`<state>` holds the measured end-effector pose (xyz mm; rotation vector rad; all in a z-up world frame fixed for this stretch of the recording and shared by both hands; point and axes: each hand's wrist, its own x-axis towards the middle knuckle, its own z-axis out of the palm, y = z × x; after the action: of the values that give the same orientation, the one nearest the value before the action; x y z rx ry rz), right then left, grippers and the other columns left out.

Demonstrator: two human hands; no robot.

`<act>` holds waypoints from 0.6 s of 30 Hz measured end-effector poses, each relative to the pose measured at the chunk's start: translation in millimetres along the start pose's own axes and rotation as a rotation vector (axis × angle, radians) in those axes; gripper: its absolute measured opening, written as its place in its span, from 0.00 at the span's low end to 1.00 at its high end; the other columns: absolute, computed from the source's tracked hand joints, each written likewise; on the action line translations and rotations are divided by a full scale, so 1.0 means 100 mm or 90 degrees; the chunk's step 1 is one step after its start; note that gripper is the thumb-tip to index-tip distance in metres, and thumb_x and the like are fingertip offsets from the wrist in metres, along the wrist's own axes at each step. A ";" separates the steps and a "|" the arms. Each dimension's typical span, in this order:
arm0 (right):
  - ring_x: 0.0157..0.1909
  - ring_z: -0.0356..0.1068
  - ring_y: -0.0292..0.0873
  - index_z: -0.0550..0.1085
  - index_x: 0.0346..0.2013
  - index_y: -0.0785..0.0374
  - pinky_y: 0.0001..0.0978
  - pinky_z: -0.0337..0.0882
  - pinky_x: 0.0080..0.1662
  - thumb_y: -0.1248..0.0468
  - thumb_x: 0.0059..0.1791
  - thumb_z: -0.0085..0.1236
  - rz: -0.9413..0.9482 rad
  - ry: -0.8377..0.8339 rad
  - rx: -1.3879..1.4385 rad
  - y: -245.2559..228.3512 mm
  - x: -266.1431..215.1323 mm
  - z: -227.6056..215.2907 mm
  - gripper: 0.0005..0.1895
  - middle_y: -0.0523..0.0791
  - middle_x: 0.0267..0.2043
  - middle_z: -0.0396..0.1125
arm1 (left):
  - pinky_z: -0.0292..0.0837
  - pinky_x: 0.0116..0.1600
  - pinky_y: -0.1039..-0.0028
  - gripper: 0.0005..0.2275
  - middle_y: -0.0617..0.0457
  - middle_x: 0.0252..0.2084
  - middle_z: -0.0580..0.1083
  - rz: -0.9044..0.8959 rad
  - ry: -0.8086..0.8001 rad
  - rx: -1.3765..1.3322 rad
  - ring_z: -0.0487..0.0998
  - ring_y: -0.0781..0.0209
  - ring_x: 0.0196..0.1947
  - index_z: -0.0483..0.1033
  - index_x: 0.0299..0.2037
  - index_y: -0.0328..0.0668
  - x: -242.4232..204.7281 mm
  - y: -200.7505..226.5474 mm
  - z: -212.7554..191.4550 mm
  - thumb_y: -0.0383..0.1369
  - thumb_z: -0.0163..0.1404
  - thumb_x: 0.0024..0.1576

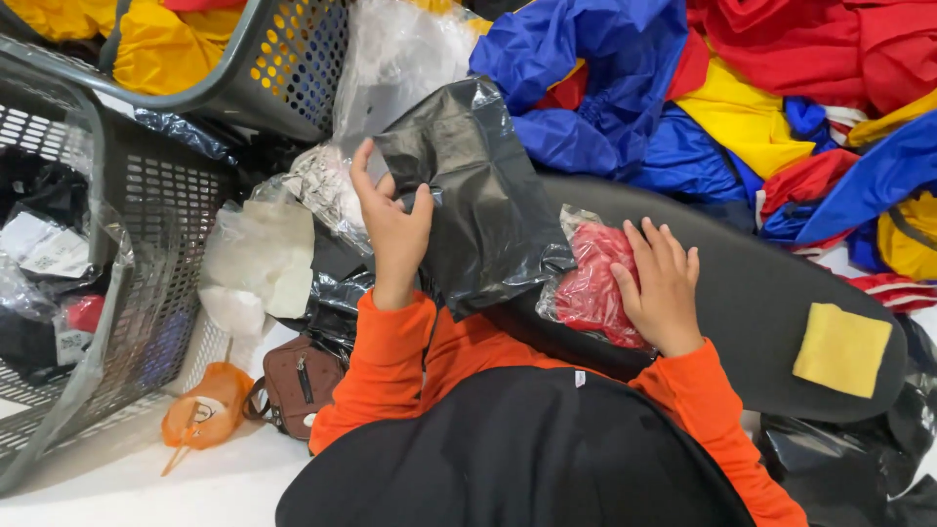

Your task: Folding a red fabric item, placing it into a clear plastic bag and then a black mailer, followed by trimming loose threads from a yellow fabric item with scissors.

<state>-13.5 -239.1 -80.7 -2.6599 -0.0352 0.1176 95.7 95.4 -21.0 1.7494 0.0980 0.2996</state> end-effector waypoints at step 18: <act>0.48 0.74 0.58 0.77 0.46 0.61 0.49 0.72 0.51 0.57 0.41 0.71 0.109 -0.130 0.235 -0.01 -0.29 -0.46 0.22 0.50 0.44 0.73 | 0.76 0.53 0.75 0.14 0.50 0.42 0.81 0.069 -0.102 0.080 0.82 0.61 0.47 0.81 0.57 0.53 0.13 -0.06 -0.47 0.31 0.60 0.60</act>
<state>-37.9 -260.7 -37.4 -2.2696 0.1365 0.4110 96.9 144.3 -16.8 1.9006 -0.0956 0.2347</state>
